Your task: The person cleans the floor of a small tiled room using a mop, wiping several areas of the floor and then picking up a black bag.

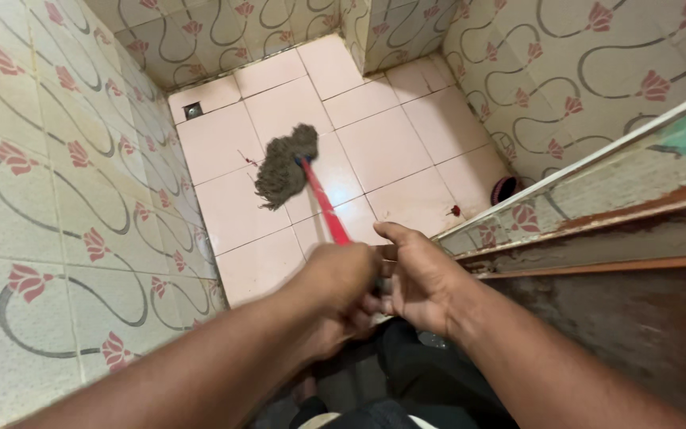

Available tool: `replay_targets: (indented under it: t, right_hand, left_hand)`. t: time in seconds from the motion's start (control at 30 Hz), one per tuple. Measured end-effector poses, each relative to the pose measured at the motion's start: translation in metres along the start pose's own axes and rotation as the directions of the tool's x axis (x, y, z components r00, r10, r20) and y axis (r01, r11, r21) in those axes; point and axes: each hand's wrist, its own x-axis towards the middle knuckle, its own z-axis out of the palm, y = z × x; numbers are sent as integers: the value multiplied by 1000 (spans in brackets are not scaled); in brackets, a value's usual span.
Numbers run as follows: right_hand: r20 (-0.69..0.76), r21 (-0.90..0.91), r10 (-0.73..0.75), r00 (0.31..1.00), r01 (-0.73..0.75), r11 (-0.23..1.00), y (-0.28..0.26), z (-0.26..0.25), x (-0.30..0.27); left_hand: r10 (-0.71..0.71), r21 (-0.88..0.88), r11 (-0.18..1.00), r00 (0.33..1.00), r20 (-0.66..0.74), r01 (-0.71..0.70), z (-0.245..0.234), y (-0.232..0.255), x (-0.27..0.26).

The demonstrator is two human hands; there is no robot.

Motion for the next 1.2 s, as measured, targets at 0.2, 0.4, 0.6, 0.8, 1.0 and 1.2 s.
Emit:
replay_targets:
  t: [0.2, 0.4, 0.6, 0.8, 1.0, 1.2]
  right_hand:
    - [76, 20, -129, 989, 128, 992, -2, -2, -24]
    - [60, -37, -122, 991, 125, 992, 1, -17, -29]
    - [50, -26, -140, 989, 142, 990, -5, -19, -26]
    - [52, -30, -145, 988, 147, 989, 2, -4, -21]
    - [96, -5, -135, 986, 136, 991, 10, 4, -14]
    - [77, 2, -123, 989, 123, 992, 7, -3, -16]
  left_hand:
    - [240, 86, 971, 929, -281, -225, -102, 76, 84]
    - [193, 113, 979, 941, -277, -167, -118, 132, 81]
    - [67, -103, 992, 997, -44, -71, -27, 113, 27]
    - [76, -228, 973, 987, 140, -43, 22, 102, -66]
    - [48, -221, 975, 991, 124, -20, 8, 98, -87]
    - [-13, -152, 987, 979, 204, 44, -12, 85, -36]
